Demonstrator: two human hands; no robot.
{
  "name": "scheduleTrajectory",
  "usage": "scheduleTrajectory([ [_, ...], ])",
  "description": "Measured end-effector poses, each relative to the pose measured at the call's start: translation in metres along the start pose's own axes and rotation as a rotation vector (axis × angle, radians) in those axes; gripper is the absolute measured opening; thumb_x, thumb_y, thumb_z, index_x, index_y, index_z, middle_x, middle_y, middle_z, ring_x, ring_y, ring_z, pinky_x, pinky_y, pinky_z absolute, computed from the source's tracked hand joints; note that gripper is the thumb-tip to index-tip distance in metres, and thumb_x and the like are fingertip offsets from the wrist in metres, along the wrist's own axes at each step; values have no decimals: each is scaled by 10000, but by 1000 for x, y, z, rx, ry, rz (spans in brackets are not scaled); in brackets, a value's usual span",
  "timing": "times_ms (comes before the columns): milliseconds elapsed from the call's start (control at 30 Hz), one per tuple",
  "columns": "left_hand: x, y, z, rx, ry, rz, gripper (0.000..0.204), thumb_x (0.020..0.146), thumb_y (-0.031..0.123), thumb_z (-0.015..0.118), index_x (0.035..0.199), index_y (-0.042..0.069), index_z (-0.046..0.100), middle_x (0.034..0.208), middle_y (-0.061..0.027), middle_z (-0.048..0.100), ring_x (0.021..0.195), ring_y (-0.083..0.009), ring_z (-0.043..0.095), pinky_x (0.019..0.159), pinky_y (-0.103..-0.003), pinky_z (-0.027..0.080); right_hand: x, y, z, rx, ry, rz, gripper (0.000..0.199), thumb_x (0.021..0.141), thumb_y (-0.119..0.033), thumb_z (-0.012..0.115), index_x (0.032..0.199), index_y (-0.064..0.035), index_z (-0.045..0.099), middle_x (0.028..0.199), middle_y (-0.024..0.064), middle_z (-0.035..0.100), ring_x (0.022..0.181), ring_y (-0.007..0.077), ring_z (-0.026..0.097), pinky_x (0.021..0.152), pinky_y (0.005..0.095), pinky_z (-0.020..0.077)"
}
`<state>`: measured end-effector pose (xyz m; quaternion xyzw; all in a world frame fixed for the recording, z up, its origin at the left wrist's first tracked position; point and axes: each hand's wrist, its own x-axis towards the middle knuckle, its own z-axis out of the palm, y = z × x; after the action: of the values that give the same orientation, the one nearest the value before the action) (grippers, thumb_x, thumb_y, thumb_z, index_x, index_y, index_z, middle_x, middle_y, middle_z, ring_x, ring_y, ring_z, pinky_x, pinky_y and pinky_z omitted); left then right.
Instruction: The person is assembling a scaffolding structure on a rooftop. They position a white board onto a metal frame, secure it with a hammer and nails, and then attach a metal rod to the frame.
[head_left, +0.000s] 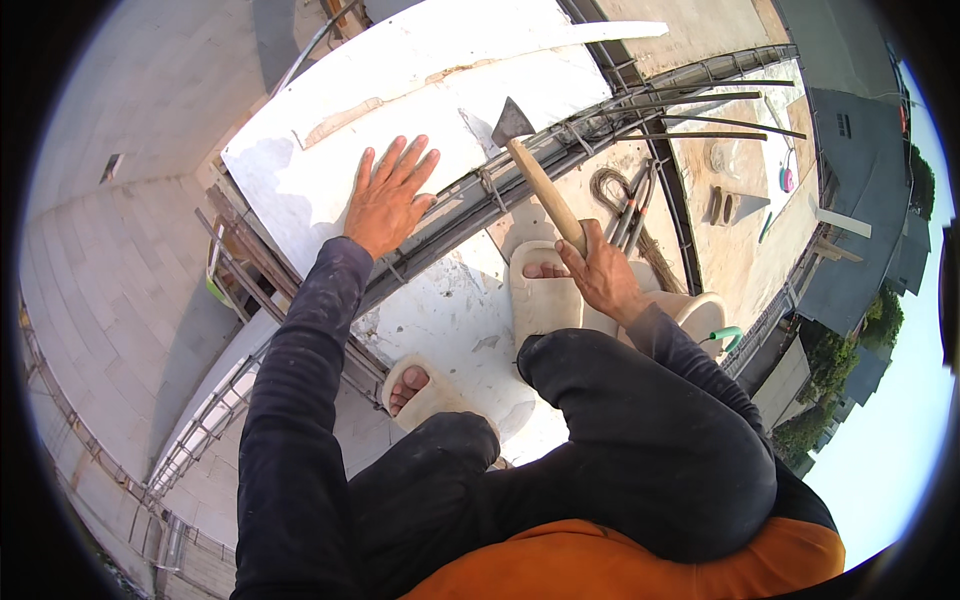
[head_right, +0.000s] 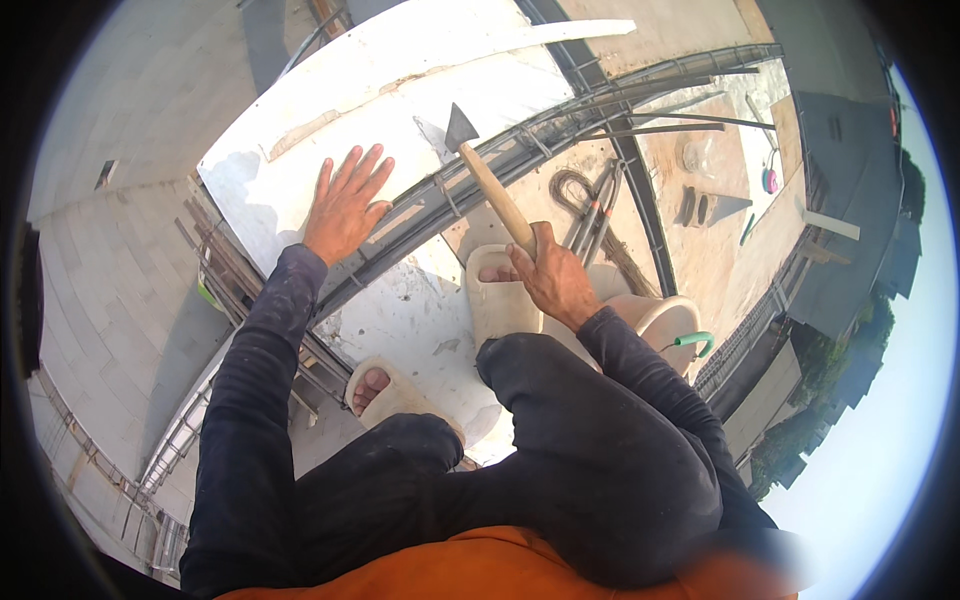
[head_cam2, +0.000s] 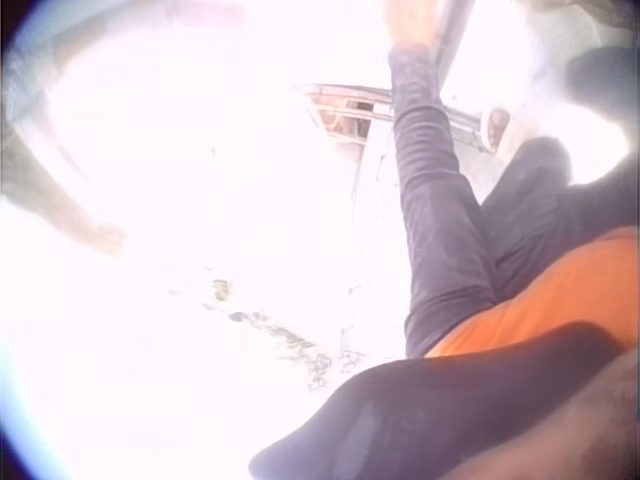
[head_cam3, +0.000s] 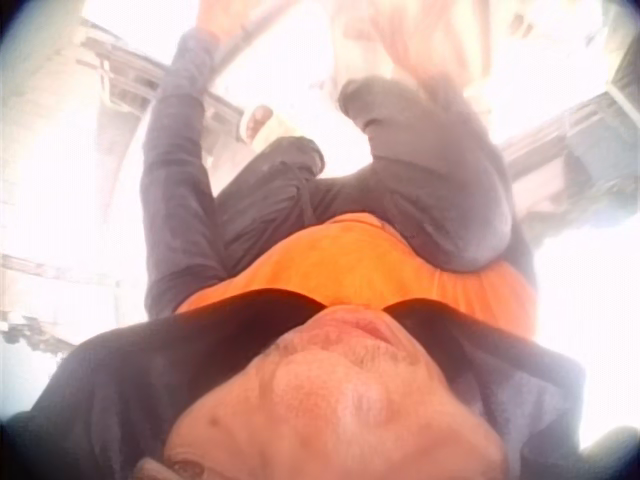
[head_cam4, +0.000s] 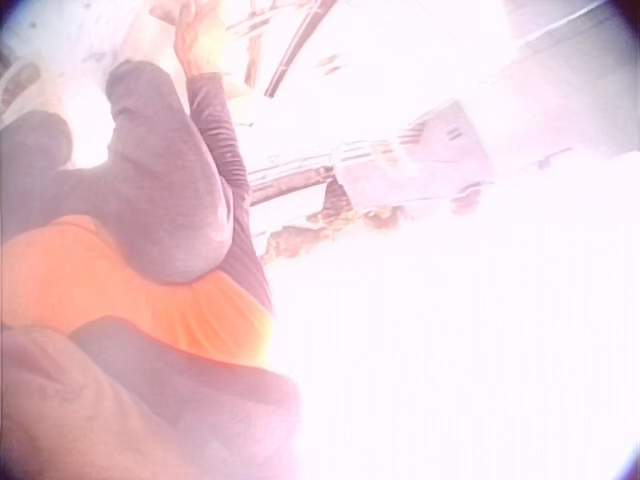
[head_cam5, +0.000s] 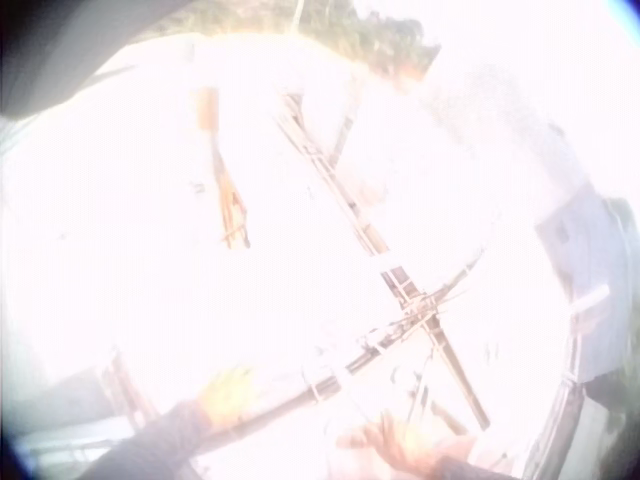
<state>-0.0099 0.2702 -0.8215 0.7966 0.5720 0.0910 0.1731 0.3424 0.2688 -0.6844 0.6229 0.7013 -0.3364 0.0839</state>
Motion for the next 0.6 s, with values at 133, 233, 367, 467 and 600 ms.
scheduleTrajectory([
  [133, -15, -6, -2, 31, 0, -37, 650, 1076, 393, 577, 1665, 256, 338, 1756, -3, 240, 1626, -270, 174, 1322, -587, 122, 2, -41, -26, 125, 58, 8, 548, 1073, -461, 597, 1321, 12, 469, 839, 292, 697, 791, 486, 720, 722, 545, 551],
  [233, -15, -5, 2, 37, -2, -41, 657, 1074, 398, 578, 1668, 258, 334, 1757, 2, 238, 1627, -265, 169, 1324, -581, 121, -10, -52, -42, 312, 243, -60, 529, 1071, -431, 622, 1351, -4, 485, 869, 261, 698, 777, 422, 724, 709, 507, 548],
  [367, -10, -2, 1, 33, -15, -35, 661, 1073, 419, 572, 1668, 262, 332, 1759, 7, 234, 1630, -254, 162, 1328, -572, 116, -12, -32, -27, 126, 149, -54, 479, 1067, -370, 618, 1334, -2, 468, 929, 321, 688, 829, 515, 702, 750, 550, 549],
  [467, -6, 0, 3, 25, -13, -28, 659, 1076, 430, 562, 1670, 266, 330, 1761, 11, 232, 1631, -252, 159, 1331, -568, 110, 6, -19, -22, -92, -74, 27, 487, 1073, -402, 591, 1303, 6, 457, 843, 334, 677, 821, 530, 700, 727, 596, 544],
  [600, -13, -4, 3, 47, -34, -55, 660, 1078, 434, 555, 1674, 269, 322, 1763, 14, 227, 1631, -253, 157, 1332, -568, 104, 5, -37, -48, 9, 28, -7, 536, 1078, -452, 588, 1322, 9, 465, 763, 271, 681, 761, 490, 715, 670, 535, 553],
])
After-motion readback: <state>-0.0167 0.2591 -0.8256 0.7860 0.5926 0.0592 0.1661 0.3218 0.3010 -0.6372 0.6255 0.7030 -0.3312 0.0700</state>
